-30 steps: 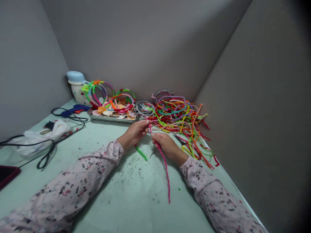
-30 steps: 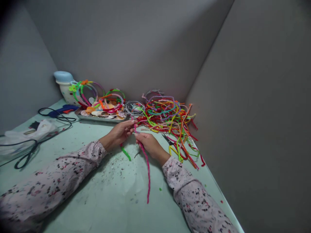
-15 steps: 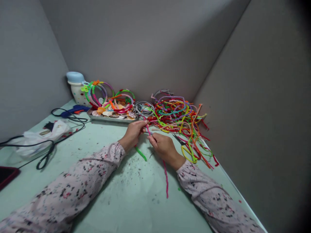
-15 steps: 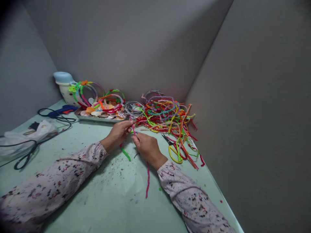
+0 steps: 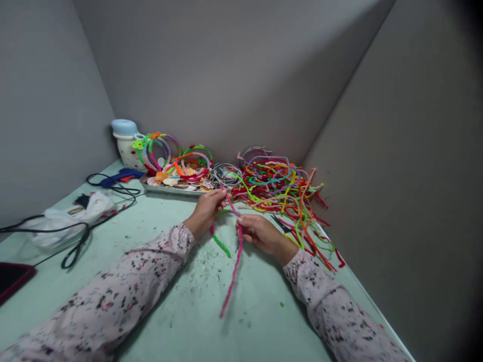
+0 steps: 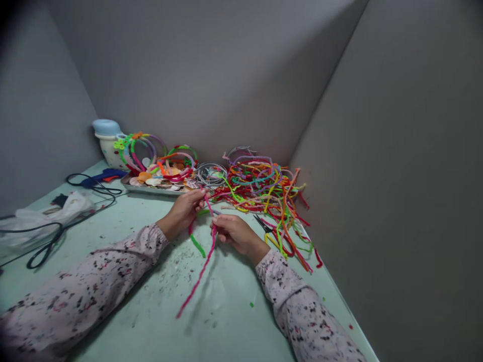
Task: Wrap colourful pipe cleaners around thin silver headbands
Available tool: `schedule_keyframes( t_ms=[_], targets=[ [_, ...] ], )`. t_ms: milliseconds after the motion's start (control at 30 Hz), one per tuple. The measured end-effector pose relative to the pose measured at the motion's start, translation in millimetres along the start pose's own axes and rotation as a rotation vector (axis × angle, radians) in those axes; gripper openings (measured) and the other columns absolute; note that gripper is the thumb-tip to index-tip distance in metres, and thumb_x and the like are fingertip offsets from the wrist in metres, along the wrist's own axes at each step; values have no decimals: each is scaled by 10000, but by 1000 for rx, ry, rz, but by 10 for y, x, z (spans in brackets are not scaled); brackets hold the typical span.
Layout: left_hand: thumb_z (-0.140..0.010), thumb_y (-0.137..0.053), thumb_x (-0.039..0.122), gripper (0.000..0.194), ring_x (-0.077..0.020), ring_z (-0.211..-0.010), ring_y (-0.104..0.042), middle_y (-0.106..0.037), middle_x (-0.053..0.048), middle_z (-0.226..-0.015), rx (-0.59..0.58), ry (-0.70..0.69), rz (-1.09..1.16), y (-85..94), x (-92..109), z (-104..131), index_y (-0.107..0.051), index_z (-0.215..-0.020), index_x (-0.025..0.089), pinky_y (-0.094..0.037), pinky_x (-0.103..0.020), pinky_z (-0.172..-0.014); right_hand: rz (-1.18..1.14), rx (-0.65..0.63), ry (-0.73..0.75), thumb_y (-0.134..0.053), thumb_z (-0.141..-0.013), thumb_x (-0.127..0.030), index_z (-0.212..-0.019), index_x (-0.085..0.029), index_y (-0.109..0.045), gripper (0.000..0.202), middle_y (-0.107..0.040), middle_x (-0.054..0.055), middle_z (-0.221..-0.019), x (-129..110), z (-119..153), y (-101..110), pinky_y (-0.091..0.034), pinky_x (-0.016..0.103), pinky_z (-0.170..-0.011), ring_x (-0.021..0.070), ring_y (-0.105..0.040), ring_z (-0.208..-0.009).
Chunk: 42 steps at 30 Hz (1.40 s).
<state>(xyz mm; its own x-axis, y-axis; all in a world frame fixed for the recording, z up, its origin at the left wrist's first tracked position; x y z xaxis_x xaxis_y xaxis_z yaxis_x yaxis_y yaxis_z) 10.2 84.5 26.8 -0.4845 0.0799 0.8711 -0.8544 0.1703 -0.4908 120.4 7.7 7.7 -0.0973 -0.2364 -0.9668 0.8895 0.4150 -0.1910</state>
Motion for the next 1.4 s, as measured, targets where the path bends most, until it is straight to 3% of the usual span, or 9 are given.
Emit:
schedule_keyframes(
  t_ms=[233, 333, 500, 600, 700, 867, 1067, 1200, 1400],
  targets=[
    [-623, -756, 247, 220, -31, -466, -458, -560, 24, -622, 83, -18, -19, 81, 51, -17, -633, -746, 113, -313, -143, -401, 111, 33, -11, -600, -784, -426, -685, -180, -487, 288, -469, -43, -575, -29, 7, 28, -241, 205, -439, 67, -352, -457],
    [-614, -756, 255, 220, -35, -450, -431, -534, 30, -582, 138, -42, -52, 135, 78, -14, -608, -702, 118, -285, -148, -385, 418, 148, 56, -563, -811, -420, -648, -182, -466, 304, -433, -52, -551, -152, 31, 65, -253, 219, -466, 77, -347, -469],
    [-638, -727, 273, 213, -39, -409, -370, -470, 41, -493, 177, -77, -133, 194, 89, -9, -571, -630, 128, -230, -169, -367, 1186, 381, 296, -535, -846, -299, -735, -180, -552, 163, -546, -6, -643, -475, 165, -80, -255, 249, -555, 112, -428, -571],
    [-631, -731, 267, 211, -38, -414, -388, -487, 39, -504, 183, -77, -134, 207, 84, -17, -574, -636, 125, -239, -169, -371, 1366, 425, 307, -506, -871, -308, -801, -184, -584, 163, -595, 26, -698, -491, 210, -166, -247, 262, -563, 126, -453, -589],
    [-611, -753, 261, 228, -39, -446, -436, -518, 35, -548, 146, -54, -81, 175, 71, -32, -586, -684, 123, -271, -157, -386, 1263, 399, 279, -507, -872, -336, -797, -180, -584, 189, -592, 13, -685, -450, 203, -149, -270, 247, -565, 120, -466, -598],
    [-628, -753, 252, 225, -31, -443, -436, -508, 43, -535, 145, -47, -11, 178, 99, -26, -584, -702, 123, -282, -139, -385, 825, 274, 96, -520, -825, -350, -691, -170, -545, 226, -498, -40, -570, -281, 116, 4, -283, 218, -494, 92, -418, -511],
    [-656, -722, 221, 199, -20, -486, -487, -634, -16, -741, 182, -88, 26, 282, 171, -43, -618, -784, 111, -311, -118, -381, 328, 16, -113, -577, -777, -345, -674, -165, -529, 212, -533, -36, -565, -73, 114, -16, -262, 209, -423, 66, -384, -423],
    [-678, -701, 225, 179, -13, -497, -499, -650, -33, -780, 212, -138, 5, 377, 221, -80, -632, -791, 105, -319, -108, -386, 372, -57, -137, -607, -769, -351, -649, -169, -542, 228, -477, -54, -483, -52, 144, -4, -277, 205, -423, 70, -389, -415],
    [-667, -700, 222, 154, -9, -465, -468, -616, -7, -688, 270, -170, -30, 471, 267, -106, -622, -732, 107, -299, -107, -378, 675, -44, -80, -581, -778, -335, -685, -176, -571, 184, -529, -39, -541, -154, 183, 10, -337, 217, -474, 87, -433, -470]
  ],
)
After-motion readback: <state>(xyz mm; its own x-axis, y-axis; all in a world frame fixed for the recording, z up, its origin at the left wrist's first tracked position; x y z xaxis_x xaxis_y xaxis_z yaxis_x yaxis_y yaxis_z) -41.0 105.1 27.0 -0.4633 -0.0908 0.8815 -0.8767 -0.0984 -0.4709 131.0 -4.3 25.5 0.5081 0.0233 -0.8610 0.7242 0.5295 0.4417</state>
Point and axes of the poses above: each hand's wrist, its own z-axis away from the middle knuckle, its own y-axis out of the back of the hand, x = y × z, the point moved 9 cm from there along -z, towards the middle knuckle
